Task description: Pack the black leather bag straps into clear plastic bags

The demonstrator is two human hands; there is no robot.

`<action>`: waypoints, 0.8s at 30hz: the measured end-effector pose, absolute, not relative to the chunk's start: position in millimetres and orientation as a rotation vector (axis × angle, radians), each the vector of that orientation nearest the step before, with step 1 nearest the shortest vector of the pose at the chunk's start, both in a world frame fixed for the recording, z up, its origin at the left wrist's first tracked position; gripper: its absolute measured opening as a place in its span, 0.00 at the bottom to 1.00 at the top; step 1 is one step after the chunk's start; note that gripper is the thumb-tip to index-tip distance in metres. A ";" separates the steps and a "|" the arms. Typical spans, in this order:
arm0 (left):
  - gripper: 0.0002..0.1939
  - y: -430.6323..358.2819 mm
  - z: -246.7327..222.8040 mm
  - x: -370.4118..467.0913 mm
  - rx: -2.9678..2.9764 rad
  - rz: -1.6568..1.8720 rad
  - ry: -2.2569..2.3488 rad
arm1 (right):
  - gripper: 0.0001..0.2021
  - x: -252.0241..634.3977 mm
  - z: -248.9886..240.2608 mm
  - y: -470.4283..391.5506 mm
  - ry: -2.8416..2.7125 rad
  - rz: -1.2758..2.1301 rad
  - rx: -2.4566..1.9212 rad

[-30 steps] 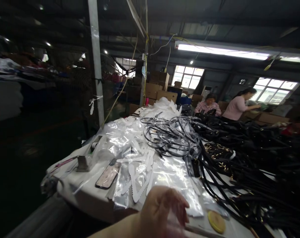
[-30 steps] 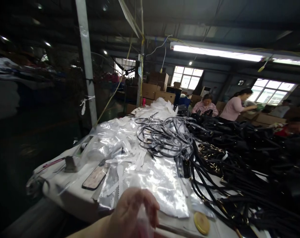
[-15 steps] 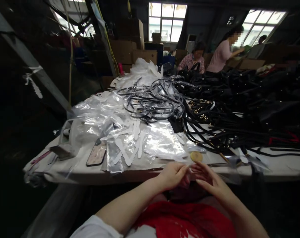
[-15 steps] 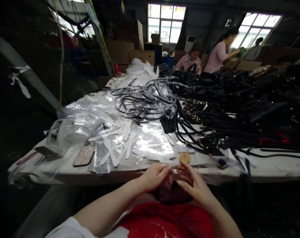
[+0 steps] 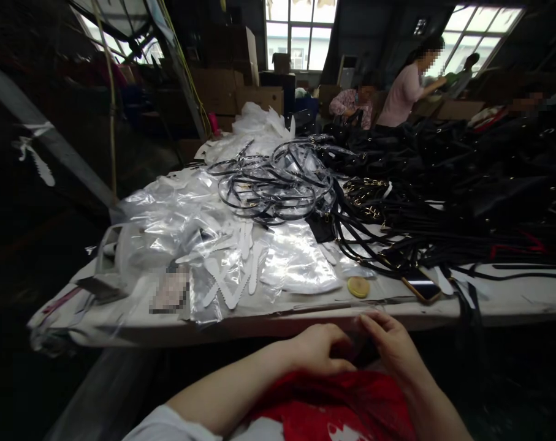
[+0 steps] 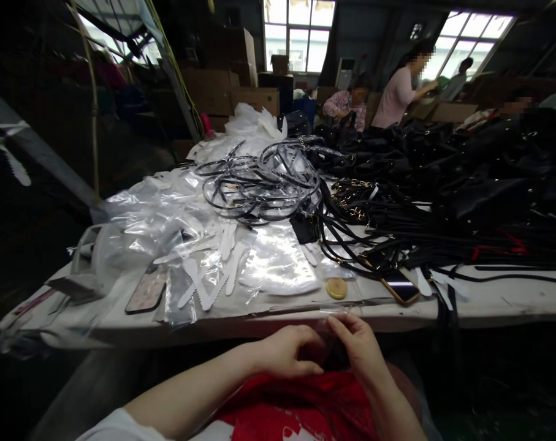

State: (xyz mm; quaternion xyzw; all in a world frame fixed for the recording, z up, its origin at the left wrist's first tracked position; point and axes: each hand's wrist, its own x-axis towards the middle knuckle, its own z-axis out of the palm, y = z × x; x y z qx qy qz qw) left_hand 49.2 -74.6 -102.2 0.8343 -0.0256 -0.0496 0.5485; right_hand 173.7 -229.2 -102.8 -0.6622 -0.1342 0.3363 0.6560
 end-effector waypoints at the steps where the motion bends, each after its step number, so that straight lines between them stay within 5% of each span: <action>1: 0.20 -75.4 -103.2 50.4 1.908 -0.033 -0.002 | 0.13 172.2 -101.7 -229.4 -0.374 0.744 -1.549; 7: 0.16 -79.0 -108.3 58.6 1.523 0.317 0.427 | 0.12 177.2 -91.7 -222.5 -0.989 0.670 -1.900; 14: 0.12 -68.2 -103.2 52.1 1.594 0.391 0.462 | 0.18 227.1 -117.5 -208.8 -1.189 -0.162 -2.350; 19: 0.11 -64.2 -92.2 45.5 1.697 0.431 0.369 | 0.23 225.5 -102.8 -210.0 -1.097 -0.013 -2.234; 24: 0.11 -62.0 -85.5 41.9 1.796 0.427 0.209 | 0.29 200.1 -68.7 -213.5 -0.842 0.969 -1.805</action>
